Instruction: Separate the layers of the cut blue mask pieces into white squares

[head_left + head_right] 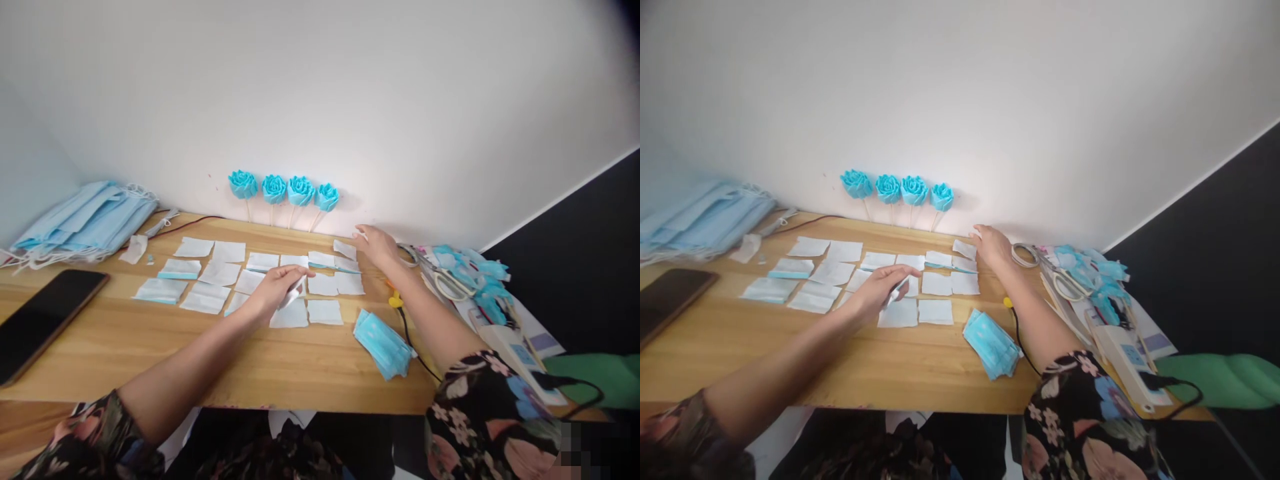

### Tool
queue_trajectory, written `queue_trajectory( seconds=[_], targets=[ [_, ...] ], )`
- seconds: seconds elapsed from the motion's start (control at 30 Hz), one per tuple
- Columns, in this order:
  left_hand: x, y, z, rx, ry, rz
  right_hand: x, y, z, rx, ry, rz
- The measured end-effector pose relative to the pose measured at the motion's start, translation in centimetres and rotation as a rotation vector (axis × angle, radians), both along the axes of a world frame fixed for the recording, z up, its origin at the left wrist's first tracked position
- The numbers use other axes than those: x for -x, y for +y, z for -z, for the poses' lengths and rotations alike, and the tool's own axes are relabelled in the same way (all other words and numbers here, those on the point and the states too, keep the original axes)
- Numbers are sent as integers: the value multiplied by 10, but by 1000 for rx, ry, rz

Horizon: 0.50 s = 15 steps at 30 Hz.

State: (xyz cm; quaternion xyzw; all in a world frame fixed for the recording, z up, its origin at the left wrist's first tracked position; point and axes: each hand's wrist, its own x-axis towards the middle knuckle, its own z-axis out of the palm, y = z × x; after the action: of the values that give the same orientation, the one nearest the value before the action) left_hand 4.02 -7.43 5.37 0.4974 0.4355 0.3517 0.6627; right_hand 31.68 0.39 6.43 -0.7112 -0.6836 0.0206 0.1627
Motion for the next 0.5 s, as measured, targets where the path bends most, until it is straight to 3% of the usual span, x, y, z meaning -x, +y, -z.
queue_trajectory(
  seconds=[0.13, 0.27, 0.37, 0.5],
  targets=[
    [-3, 5, 11, -37, -181, -104, 46, -47, -21, -96, 160, -189],
    [-5, 7, 18, -29, -321, -73, 84, -89, -24, 63, 456, -346],
    [-6, 3, 16, -96, -347, -19, 97, -99, -13, 119, 571, -338],
    [-6, 0, 12, -170, -307, -12, 106, -99, 4, -41, 738, -226]
  ],
)
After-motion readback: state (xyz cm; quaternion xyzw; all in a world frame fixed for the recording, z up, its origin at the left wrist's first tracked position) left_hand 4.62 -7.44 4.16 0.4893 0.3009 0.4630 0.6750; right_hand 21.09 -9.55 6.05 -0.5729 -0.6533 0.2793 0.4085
